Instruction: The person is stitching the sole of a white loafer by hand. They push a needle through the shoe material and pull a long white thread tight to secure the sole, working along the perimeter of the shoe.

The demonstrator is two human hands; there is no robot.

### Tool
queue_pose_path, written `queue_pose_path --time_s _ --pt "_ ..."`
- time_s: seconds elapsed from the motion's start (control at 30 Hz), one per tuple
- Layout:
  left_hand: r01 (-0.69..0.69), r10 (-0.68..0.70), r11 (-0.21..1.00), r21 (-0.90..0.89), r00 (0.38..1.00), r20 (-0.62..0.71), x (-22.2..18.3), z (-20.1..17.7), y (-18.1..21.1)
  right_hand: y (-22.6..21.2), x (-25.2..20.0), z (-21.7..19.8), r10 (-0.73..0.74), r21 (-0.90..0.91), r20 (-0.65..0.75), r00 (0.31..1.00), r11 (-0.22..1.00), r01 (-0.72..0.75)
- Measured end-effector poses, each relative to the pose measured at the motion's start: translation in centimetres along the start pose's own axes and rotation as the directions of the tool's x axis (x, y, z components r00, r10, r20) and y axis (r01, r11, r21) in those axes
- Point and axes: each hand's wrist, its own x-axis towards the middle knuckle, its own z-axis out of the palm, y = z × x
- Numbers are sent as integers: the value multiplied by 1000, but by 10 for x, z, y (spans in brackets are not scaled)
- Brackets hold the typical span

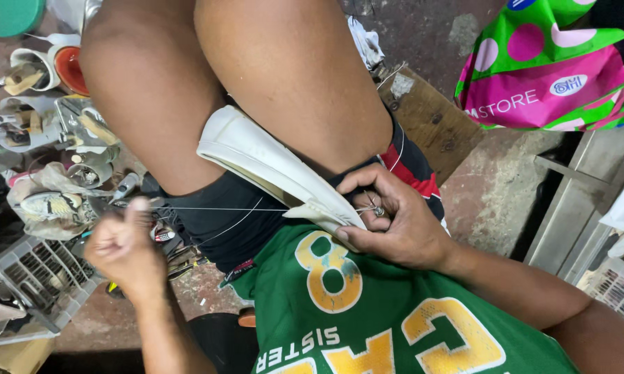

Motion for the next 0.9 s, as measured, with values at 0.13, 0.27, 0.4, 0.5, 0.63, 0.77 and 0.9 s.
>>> queue_pose_path --time_s 0.13,0.27,0.4,0.5,0.63,0.77,0.9 --pt "-59 74 980 191 995 -68 11 1 15 2 -4 -6 -7 -103 12 1000 995 8" --pt "-430 323 852 298 881 345 -15 38 61 0 -5 -10 -16 -122 33 999 992 20" --pt "-502 248 846 180 668 702 -23 81 86 0 -9 -10 -9 -97 34 999 995 12" --pt "-520 228 843 139 578 784 -14 92 90 1 -10 -10 -8 -106 51 999 994 13" --pt "-374 102 916 142 563 820 -11 97 85 0 -13 -12 18 -157 53 998 988 -9" --pt "-288 170 957 14 601 781 -15 103 80 0 -7 -5 28 -35 71 997 999 -25" --pt "-202 113 979 13 598 793 -12 104 79 -5 -7 -12 150 -193 89 985 973 -130"
